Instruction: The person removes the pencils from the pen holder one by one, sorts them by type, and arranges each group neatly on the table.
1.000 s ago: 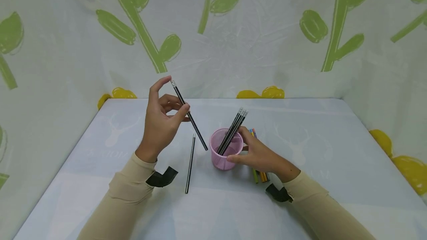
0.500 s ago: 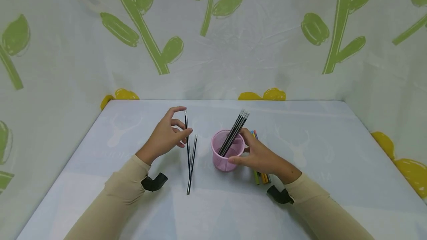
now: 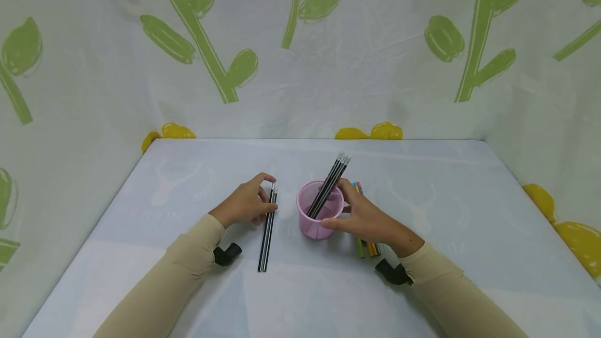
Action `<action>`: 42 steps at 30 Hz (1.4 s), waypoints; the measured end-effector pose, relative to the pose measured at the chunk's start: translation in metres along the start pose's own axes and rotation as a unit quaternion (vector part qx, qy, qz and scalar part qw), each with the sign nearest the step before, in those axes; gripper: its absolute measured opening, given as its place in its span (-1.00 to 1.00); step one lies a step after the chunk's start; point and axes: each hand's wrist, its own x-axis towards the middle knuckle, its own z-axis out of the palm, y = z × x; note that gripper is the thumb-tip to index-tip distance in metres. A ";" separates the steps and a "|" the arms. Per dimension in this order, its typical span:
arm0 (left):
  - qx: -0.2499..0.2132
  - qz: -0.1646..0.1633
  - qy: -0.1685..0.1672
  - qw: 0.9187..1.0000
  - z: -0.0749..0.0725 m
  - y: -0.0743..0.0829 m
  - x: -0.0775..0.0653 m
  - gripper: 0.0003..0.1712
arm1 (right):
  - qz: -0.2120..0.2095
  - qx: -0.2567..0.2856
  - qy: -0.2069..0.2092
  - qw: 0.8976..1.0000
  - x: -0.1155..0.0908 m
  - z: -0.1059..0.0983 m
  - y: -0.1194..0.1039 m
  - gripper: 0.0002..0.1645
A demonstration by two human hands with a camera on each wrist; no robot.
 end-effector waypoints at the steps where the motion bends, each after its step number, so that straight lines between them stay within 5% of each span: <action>1: 0.001 -0.003 -0.001 1.000 0.001 0.000 0.000 -0.21 | -0.001 -0.001 0.000 1.000 0.000 0.000 0.000 -0.07; 23: 0.044 0.010 -0.001 0.999 0.004 0.003 0.003 -0.24 | 0.006 -0.011 0.005 1.000 -0.002 -0.001 -0.001 -0.06; 36: 0.020 -0.019 0.007 1.000 0.006 0.005 0.002 -0.25 | 0.015 -0.011 0.006 1.000 -0.001 0.001 -0.001 -0.08; 42: 0.059 0.036 0.062 0.996 0.007 0.010 -0.001 -0.34 | 0.018 -0.011 0.005 1.000 -0.001 0.001 -0.001 -0.07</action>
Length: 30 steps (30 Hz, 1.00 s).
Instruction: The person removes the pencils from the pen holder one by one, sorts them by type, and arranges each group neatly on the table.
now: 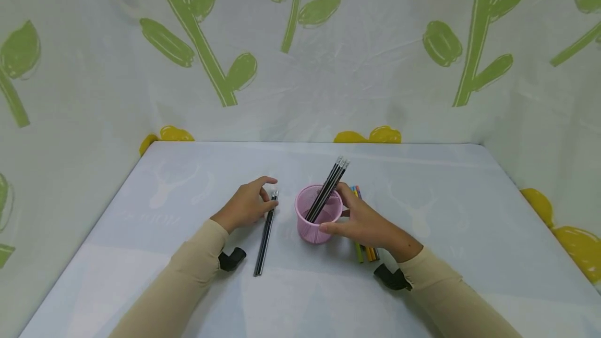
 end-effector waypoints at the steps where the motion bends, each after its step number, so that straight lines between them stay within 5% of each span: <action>1: 0.004 0.015 0.020 1.000 0.000 0.002 0.000 -0.37 | 0.002 0.000 0.000 1.000 0.000 0.000 0.000 -0.06; 7: -0.024 0.087 0.125 0.988 0.006 0.022 -0.003 -0.53 | 0.011 -0.004 0.001 1.000 0.000 0.002 0.000 -0.02; 13: -0.051 0.160 0.177 0.970 0.015 0.046 -0.001 -0.60 | 0.015 -0.004 0.000 1.000 0.000 0.002 0.000 0.00; 24: -0.084 0.234 0.184 0.951 0.025 0.077 0.015 -0.61 | 0.030 0.000 -0.001 1.000 -0.001 0.000 0.001 0.03; 30: -0.056 0.297 0.182 0.936 0.032 0.082 0.022 -0.58 | 0.030 0.003 -0.010 1.000 -0.001 -0.001 0.002 0.14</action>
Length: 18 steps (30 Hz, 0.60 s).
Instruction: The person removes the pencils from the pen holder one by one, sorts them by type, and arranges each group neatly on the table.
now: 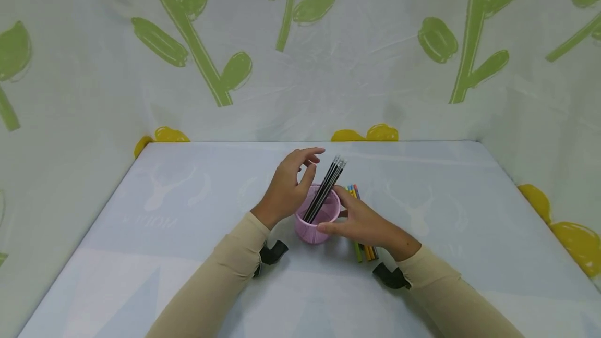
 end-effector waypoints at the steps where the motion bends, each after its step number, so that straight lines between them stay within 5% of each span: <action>1: 0.008 0.014 -0.006 1.000 0.002 -0.001 0.000 -0.57 | -0.001 0.001 -0.001 1.000 0.000 0.000 0.000 0.14; 8: 0.053 0.068 -0.043 0.995 0.008 -0.002 0.001 -0.45 | -0.002 0.011 -0.008 1.000 -0.001 -0.001 0.001 0.14; 18: 0.051 0.055 -0.079 0.994 0.011 0.000 0.004 -0.32 | 0.005 0.012 -0.011 1.000 0.000 -0.003 0.002 0.13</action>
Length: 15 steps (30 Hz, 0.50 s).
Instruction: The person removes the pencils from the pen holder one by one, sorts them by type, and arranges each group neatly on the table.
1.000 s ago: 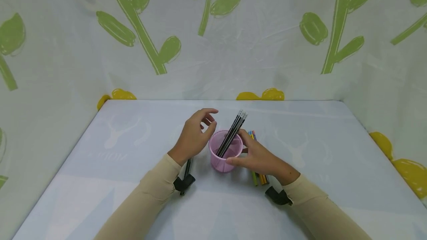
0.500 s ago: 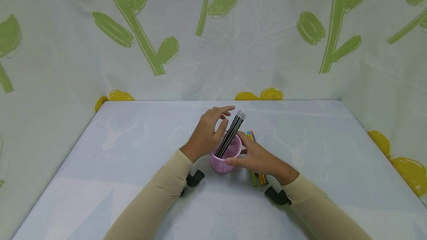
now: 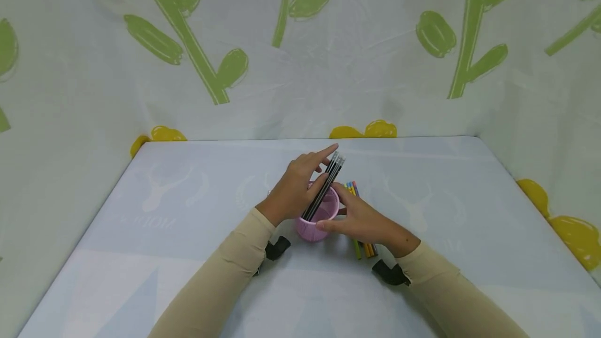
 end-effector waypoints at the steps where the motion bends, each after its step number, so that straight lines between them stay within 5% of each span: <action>1: -0.005 -0.001 -0.001 1.000 0.000 0.000 0.000 -0.30 | 0.000 0.000 0.000 1.000 0.000 0.000 -0.001 0.13; 15: -0.019 -0.048 0.033 0.998 -0.001 -0.004 -0.006 -0.23 | 0.007 -0.002 0.002 1.000 0.000 0.002 -0.003 0.13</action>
